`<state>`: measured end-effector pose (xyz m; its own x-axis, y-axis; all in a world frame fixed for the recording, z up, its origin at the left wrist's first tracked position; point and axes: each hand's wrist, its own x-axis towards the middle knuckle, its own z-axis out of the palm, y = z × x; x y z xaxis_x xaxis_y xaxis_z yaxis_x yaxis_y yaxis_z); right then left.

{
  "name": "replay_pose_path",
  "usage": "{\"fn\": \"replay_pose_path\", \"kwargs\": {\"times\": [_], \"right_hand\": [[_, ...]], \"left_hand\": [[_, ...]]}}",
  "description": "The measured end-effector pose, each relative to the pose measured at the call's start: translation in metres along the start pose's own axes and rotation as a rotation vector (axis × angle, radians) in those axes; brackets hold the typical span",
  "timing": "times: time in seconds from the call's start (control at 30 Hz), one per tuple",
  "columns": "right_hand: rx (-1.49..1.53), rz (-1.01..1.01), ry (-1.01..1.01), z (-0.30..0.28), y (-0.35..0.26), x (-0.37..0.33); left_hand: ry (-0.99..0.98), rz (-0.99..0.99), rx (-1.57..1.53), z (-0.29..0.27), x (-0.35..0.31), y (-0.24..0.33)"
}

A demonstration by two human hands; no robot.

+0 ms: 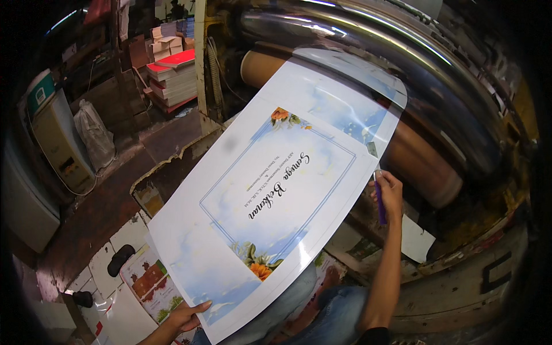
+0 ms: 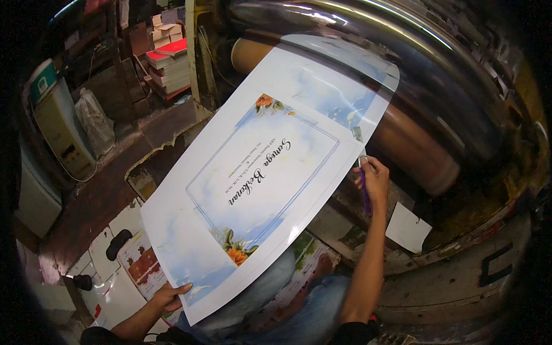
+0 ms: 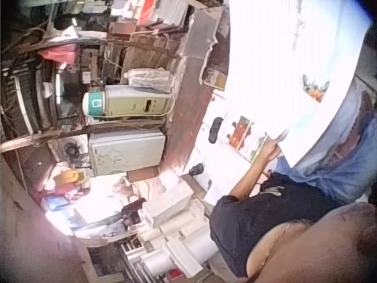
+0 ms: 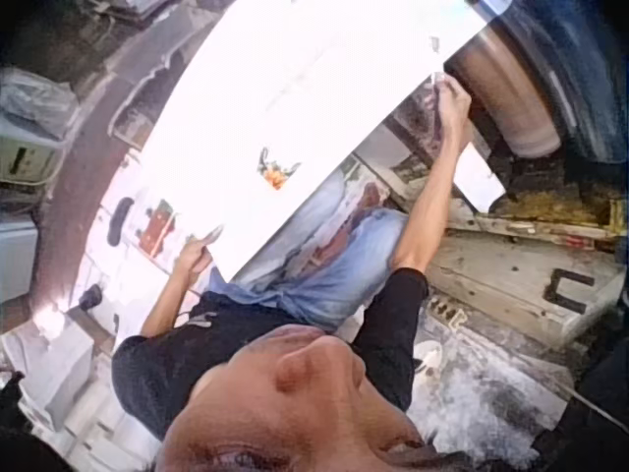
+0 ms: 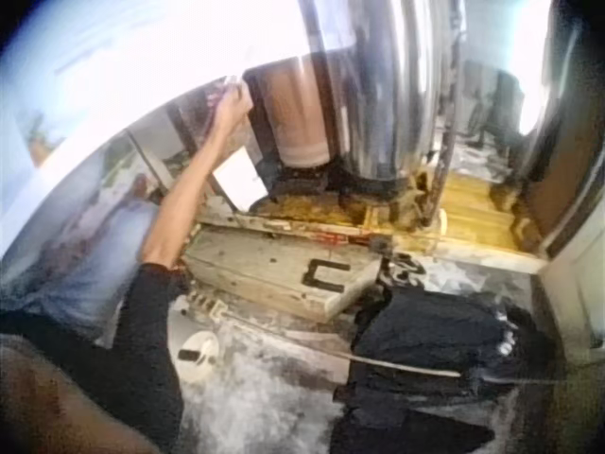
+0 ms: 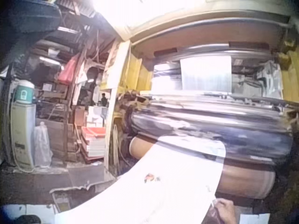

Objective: The person operates a laminating machine, cutting each laminated printed sheet with a utility knife as it emerges from the roller and stacking the finished sheets.

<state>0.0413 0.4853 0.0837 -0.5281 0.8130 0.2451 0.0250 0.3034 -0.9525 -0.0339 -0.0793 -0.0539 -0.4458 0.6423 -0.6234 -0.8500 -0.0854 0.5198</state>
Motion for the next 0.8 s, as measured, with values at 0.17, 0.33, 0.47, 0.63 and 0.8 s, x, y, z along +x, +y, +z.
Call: {"fn": "replay_pose_path", "kwargs": {"times": [0.17,0.33,0.47,0.63,0.8], "right_hand": [[0.103,0.100,0.206,0.017,-0.020,0.001],[0.389,0.163,0.160,0.019,-0.021,0.019],[0.224,0.131,0.191,0.023,0.007,0.030],[0.220,0.135,0.067,0.019,0.007,0.007],[0.127,0.288,0.017,0.008,0.031,-0.029]], "left_hand": [[-0.012,0.010,0.040,-0.020,-0.012,-0.003],[-0.010,0.006,0.029,-0.030,-0.006,-0.024],[0.023,-0.051,0.075,-0.052,-0.021,-0.040],[-0.013,-0.008,0.160,-0.091,-0.011,-0.030],[0.100,-0.177,0.321,-0.117,-0.041,0.027]]}}
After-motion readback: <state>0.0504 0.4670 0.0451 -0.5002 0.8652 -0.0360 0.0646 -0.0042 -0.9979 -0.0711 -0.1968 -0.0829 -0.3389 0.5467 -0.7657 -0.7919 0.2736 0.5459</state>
